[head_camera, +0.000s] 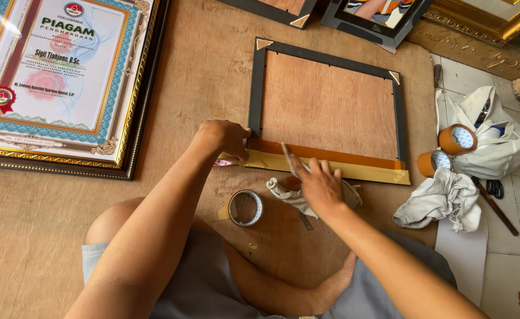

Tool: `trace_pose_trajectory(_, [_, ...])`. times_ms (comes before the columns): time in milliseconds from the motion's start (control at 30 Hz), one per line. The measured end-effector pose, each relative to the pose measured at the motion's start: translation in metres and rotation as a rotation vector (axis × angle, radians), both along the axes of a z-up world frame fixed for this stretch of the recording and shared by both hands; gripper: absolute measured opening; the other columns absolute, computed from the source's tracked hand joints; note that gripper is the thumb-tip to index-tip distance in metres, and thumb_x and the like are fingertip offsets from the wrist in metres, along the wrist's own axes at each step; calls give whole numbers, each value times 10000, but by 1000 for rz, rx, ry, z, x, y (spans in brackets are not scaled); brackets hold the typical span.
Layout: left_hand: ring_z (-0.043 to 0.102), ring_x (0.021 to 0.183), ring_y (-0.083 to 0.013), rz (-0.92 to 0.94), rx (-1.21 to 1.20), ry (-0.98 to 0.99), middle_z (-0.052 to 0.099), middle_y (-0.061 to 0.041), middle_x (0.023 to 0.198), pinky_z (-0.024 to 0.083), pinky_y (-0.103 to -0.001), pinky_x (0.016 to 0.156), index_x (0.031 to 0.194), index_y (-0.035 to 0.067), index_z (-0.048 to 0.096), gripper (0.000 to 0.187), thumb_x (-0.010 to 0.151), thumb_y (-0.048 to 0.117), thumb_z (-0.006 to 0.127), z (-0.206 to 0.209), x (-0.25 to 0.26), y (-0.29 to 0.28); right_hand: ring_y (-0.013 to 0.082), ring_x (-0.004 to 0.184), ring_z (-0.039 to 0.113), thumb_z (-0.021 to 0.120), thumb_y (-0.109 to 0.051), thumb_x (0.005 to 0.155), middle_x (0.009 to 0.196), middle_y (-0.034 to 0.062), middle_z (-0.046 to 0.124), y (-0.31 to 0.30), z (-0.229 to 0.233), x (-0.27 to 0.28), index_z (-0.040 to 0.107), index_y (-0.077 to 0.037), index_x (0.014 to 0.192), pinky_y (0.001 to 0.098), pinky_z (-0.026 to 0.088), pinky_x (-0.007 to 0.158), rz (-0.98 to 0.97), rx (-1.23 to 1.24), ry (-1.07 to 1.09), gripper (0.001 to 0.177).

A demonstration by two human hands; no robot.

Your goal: Applying adhesive tape to the back of a picture frame to secure the backing

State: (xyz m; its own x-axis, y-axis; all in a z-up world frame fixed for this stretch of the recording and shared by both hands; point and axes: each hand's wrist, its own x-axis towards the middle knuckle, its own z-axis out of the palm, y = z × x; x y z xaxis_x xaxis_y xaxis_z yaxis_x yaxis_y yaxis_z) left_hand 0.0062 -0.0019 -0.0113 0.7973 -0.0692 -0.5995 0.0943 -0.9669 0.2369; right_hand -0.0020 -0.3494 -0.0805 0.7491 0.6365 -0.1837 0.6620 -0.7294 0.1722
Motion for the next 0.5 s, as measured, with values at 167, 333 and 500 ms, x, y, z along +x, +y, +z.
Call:
trace_pose_trajectory(167, [785, 1266, -286, 6, 16, 2, 842, 0, 1297, 654, -545, 1004, 1473, 465, 742, 758, 721, 532, 803, 4, -4, -3, 373, 1118, 555, 592, -110, 1028, 1139, 67, 504, 82, 30, -28, 472, -381, 1652, 583, 476, 821, 13, 111, 49, 692])
trace_pose_trajectory(333, [773, 1301, -283, 9, 26, 16, 833, -3, 1339, 651, -542, 1029, 1500, 475, 722, 741, 766, 568, 772, 6, -4, -5, 367, 1067, 559, 559, -87, 1014, 1117, 79, 509, 81, 15, -31, 437, -337, 1668, 570, 456, 797, 49, 111, -9, 711])
trace_pose_trajectory(500, [695, 1436, -295, 18, -8, 43, 755, -7, 1527, 610, -575, 1120, 1619, 483, 600, 843, 799, 600, 758, 25, -9, 0, 389, 1109, 580, 514, -48, 1038, 1140, 124, 559, 40, 43, -28, 483, -268, 1666, 617, 445, 883, -70, 60, 6, 666])
